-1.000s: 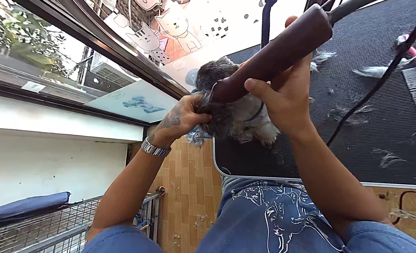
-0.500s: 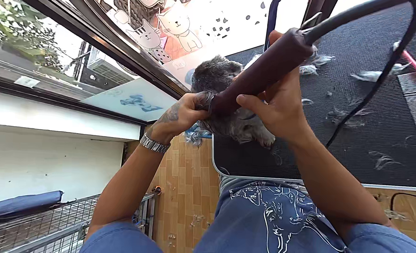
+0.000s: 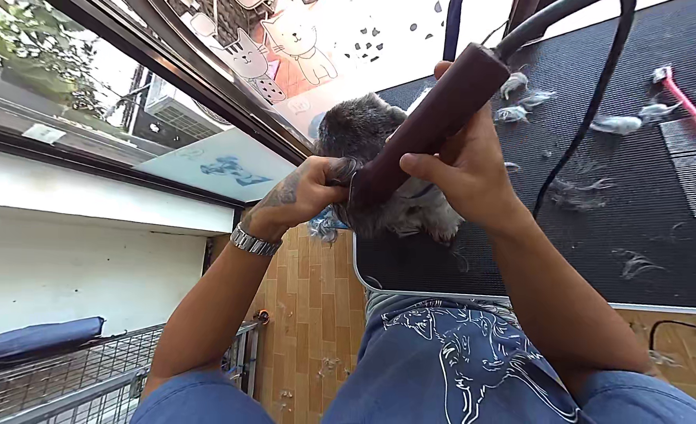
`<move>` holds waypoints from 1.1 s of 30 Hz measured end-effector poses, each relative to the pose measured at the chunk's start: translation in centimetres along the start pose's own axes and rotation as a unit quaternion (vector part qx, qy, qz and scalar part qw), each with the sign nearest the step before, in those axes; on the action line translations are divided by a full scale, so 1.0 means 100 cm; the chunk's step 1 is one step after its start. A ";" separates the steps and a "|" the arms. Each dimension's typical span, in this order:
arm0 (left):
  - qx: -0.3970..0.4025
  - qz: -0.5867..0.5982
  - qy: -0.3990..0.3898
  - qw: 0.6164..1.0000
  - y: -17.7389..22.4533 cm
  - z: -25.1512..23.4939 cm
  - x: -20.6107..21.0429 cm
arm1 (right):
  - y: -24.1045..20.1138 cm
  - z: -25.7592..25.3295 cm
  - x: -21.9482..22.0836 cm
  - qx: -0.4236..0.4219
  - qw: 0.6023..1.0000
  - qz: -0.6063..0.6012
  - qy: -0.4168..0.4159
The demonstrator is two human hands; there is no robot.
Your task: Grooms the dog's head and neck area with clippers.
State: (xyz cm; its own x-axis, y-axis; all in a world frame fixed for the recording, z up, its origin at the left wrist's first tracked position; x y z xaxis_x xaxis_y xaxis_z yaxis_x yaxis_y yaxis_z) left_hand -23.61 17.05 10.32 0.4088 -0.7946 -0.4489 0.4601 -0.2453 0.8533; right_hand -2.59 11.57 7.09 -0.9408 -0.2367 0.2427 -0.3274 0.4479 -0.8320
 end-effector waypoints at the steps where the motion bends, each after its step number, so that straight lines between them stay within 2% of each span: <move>1: 0.002 -0.006 0.001 1.000 0.000 0.000 0.001 | -0.001 0.000 -0.002 -0.003 1.000 -0.006 0.003; 6: -0.015 -0.004 0.017 1.000 0.005 0.002 -0.002 | -0.005 -0.001 -0.004 -0.031 0.999 0.013 0.027; 12: 0.006 -0.035 0.014 0.999 0.002 0.002 0.002 | 0.002 0.000 -0.001 0.004 0.999 -0.041 -0.033; 18: 0.010 -0.045 0.024 0.999 -0.001 0.002 -0.003 | -0.010 -0.002 -0.026 -0.082 0.995 -0.049 0.023; 20: 0.001 -0.062 0.035 0.997 0.000 0.001 -0.005 | -0.016 0.003 -0.030 -0.061 0.997 -0.049 -0.021; 24: 0.002 -0.048 0.039 0.998 -0.004 -0.006 -0.008 | -0.001 0.022 -0.004 0.071 0.987 -0.019 -0.146; 26: 0.004 -0.003 0.039 0.999 -0.004 -0.010 -0.007 | 0.016 0.029 0.010 0.124 0.980 0.031 -0.151; 29: -0.011 0.054 0.052 0.997 -0.011 -0.016 -0.004 | 0.033 0.029 0.014 0.127 0.979 0.110 -0.119; 33: -0.054 0.151 0.084 0.983 -0.019 -0.020 0.001 | 0.035 0.026 0.012 0.142 0.980 0.093 -0.102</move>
State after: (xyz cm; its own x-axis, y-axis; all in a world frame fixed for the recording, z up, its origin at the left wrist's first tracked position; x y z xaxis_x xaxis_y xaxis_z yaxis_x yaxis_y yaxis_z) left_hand -22.83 18.58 8.12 0.6598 -0.7174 -0.2237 0.3742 0.0554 0.9257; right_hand -4.59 10.57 3.17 -0.9348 -0.3550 -0.0067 -0.0872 0.2477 -0.9649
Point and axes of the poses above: each hand's wrist, its own z-axis away from the middle knuckle, its own x-axis out of the palm, y = z × x, the point moved 4 cm from there along -z, towards the middle knuckle, and after that the axes turned 8 degrees about -y, right-handed, at the moved point
